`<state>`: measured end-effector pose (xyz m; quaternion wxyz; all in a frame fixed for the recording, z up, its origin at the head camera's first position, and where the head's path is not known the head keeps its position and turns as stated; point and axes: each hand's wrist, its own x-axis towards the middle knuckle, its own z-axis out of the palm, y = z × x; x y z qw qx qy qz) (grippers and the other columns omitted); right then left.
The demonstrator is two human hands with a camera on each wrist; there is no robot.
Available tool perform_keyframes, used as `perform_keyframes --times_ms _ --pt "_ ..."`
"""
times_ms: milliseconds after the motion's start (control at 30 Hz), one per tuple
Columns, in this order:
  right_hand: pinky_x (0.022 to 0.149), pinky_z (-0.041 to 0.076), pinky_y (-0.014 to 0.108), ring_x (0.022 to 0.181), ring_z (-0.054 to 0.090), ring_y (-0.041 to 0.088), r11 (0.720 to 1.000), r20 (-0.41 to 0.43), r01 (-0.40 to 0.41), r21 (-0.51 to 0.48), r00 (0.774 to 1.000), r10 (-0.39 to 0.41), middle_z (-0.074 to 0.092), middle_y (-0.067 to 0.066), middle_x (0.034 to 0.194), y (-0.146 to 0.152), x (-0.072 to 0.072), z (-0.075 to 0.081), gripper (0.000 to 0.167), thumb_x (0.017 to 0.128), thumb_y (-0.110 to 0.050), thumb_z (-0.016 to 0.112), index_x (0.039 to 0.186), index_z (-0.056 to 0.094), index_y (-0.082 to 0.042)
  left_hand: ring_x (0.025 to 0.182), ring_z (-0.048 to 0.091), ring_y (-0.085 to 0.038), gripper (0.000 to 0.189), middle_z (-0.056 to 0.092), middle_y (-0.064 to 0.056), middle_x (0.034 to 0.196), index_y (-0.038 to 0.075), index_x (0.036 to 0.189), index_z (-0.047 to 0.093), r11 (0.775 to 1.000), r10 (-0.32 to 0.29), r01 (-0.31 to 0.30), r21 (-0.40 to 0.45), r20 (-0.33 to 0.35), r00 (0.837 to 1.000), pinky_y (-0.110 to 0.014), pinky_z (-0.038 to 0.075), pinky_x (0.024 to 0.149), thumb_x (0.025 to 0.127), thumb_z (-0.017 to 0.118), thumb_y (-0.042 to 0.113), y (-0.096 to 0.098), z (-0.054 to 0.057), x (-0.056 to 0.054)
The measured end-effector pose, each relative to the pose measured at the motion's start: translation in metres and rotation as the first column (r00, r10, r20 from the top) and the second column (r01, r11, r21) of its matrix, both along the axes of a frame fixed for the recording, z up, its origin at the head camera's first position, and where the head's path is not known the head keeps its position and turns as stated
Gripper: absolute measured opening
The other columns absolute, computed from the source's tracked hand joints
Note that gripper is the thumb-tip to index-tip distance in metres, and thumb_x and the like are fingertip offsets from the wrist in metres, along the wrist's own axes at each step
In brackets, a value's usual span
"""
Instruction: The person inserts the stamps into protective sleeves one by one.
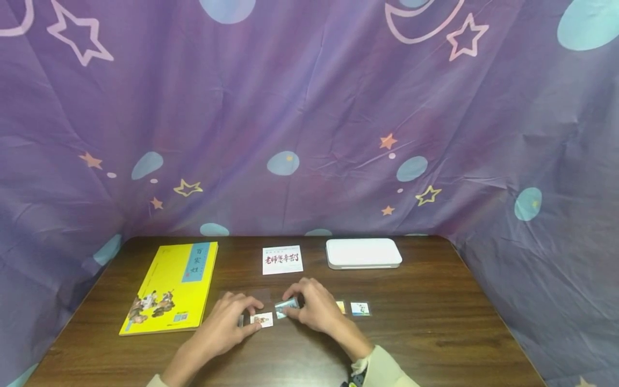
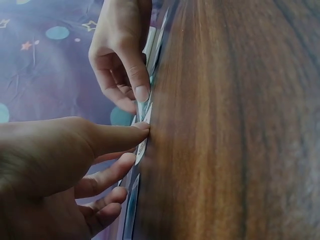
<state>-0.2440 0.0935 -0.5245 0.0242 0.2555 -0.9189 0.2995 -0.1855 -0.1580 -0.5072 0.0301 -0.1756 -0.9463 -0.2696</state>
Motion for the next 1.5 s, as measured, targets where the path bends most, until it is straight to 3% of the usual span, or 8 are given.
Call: perform_keyframes --times_ms 233,400,567,733,1033,1233,1367,1500 --pt "0.081 0.046 0.025 0.087 0.055 0.006 1.0 -0.03 0.014 0.024 0.999 -0.013 0.069 -0.009 0.092 0.0 0.001 0.001 0.025 0.082 -0.036 0.096 0.1 0.082 -0.025 0.104 0.056 -0.013 0.025 0.071 0.012 0.101 0.026 0.104 0.08 0.999 0.015 -0.016 0.034 0.05 0.999 -0.042 0.05 0.095 0.083 0.094 0.023 0.001 0.001 0.0" --pt "0.079 0.046 0.024 0.085 0.054 0.006 1.0 -0.013 0.001 0.024 1.0 -0.001 0.067 -0.01 0.089 0.001 0.001 0.001 0.023 0.083 -0.035 0.095 0.099 0.082 -0.025 0.108 0.06 -0.016 0.025 0.074 0.01 0.109 0.031 0.102 0.078 0.999 0.0 -0.002 0.05 0.034 0.999 -0.047 0.053 0.099 0.084 0.094 0.023 0.001 0.001 -0.002" --pt "0.079 0.046 0.023 0.084 0.054 0.005 1.0 -0.007 -0.018 0.013 1.0 0.018 0.069 -0.009 0.088 0.001 -0.002 0.003 0.017 0.086 -0.034 0.093 0.096 0.082 -0.024 0.093 0.066 -0.009 0.024 0.079 0.01 0.105 0.027 0.107 0.078 0.993 -0.068 0.068 0.096 -0.002 0.998 -0.031 0.058 0.083 0.089 0.09 0.016 0.0 0.0 -0.005" --pt "0.075 0.048 0.02 0.08 0.056 0.003 0.998 0.006 -0.036 -0.044 0.999 0.037 0.069 -0.01 0.086 -0.005 -0.011 0.005 0.007 0.093 -0.026 0.087 0.095 0.081 -0.023 0.079 0.065 -0.001 0.018 0.08 0.006 0.099 0.02 0.108 0.08 0.969 -0.133 0.13 0.208 0.0 0.991 -0.021 0.059 0.071 0.095 0.082 0.008 -0.001 -0.001 -0.008" --pt "0.081 0.055 0.019 0.084 0.063 0.002 0.986 0.04 -0.145 -0.076 0.988 0.149 0.077 -0.005 0.096 -0.034 -0.035 0.0 0.012 0.096 -0.02 0.083 0.107 0.081 -0.015 0.086 0.078 -0.011 0.016 0.082 0.0 0.103 0.017 0.115 0.079 0.932 -0.13 0.102 0.347 0.06 0.99 -0.022 0.064 0.08 0.1 0.078 0.011 -0.004 -0.002 -0.011" --pt "0.087 0.057 0.021 0.088 0.064 0.005 0.995 0.073 -0.104 -0.002 0.992 0.104 0.077 -0.004 0.097 -0.051 -0.04 0.004 0.02 0.085 -0.011 0.09 0.103 0.083 -0.015 0.084 0.08 -0.01 0.019 0.081 -0.004 0.098 0.012 0.12 0.077 0.887 -0.154 0.072 0.456 0.146 0.977 -0.022 0.064 0.077 0.101 0.077 0.013 -0.009 -0.004 -0.014" --pt "0.089 0.058 0.025 0.084 0.064 0.005 0.998 0.153 -0.065 0.018 0.986 0.061 0.078 -0.007 0.091 -0.055 -0.039 0.01 0.024 0.08 0.002 0.087 0.094 0.082 -0.017 0.084 0.08 -0.011 0.02 0.081 -0.006 0.097 0.009 0.12 0.076 0.874 -0.162 0.061 0.481 0.171 0.972 -0.024 0.065 0.073 0.101 0.077 0.011 -0.01 -0.003 -0.015" --pt "0.086 0.056 0.026 0.08 0.061 0.004 0.999 0.188 -0.047 0.004 0.981 0.045 0.076 -0.011 0.085 -0.055 -0.038 0.012 0.019 0.083 -0.003 0.088 0.088 0.081 -0.02 0.083 0.08 -0.013 0.02 0.081 -0.008 0.097 0.007 0.12 0.076 0.87 -0.161 0.049 0.491 0.189 0.969 -0.027 0.066 0.07 0.101 0.076 0.01 -0.01 0.0 -0.015"
